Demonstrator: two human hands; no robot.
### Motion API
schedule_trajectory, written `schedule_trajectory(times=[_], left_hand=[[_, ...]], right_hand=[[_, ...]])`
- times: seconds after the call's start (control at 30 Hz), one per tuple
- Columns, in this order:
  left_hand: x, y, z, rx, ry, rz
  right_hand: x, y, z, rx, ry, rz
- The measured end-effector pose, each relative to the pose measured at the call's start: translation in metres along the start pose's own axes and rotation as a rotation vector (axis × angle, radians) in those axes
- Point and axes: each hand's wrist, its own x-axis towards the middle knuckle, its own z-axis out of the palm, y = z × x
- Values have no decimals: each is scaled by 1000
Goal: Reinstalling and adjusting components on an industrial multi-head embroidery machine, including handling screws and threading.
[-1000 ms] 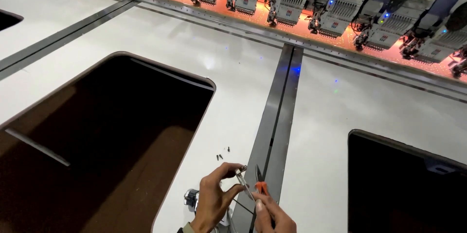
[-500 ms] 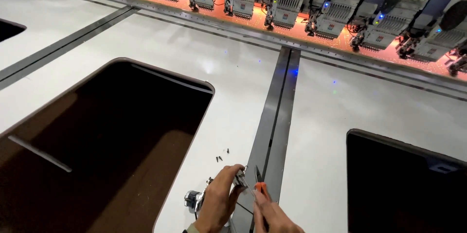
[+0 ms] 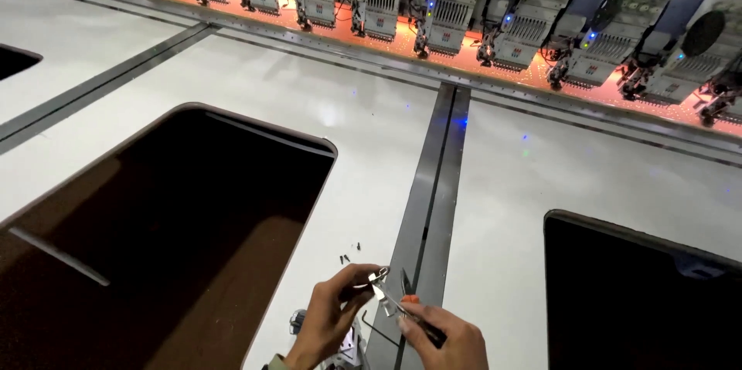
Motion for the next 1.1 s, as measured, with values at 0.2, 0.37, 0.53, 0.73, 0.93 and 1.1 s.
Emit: schedule_trajectory(times=[0.2, 0.37, 0.53, 0.73, 0.93, 1.1], left_hand=[[-10, -8, 19, -464, 231, -44], [-18, -6, 22, -585, 385, -128], [-26, -5, 22, -648, 393, -124], [-32, -23, 21, -750, 378, -36], [-40, -43, 12, -887, 348, -84], [-56, -10, -5, -727, 288, -323]], right_hand=[[-1, 20, 32, -55, 65, -135], [-25, 1, 41, -19, 99, -71], [-26, 7, 50, -58, 35, -38], [-33, 8, 60, -43, 50, -114], [-38, 6, 68, -59, 51, -83], [-44, -5, 76, -72, 39, -13]])
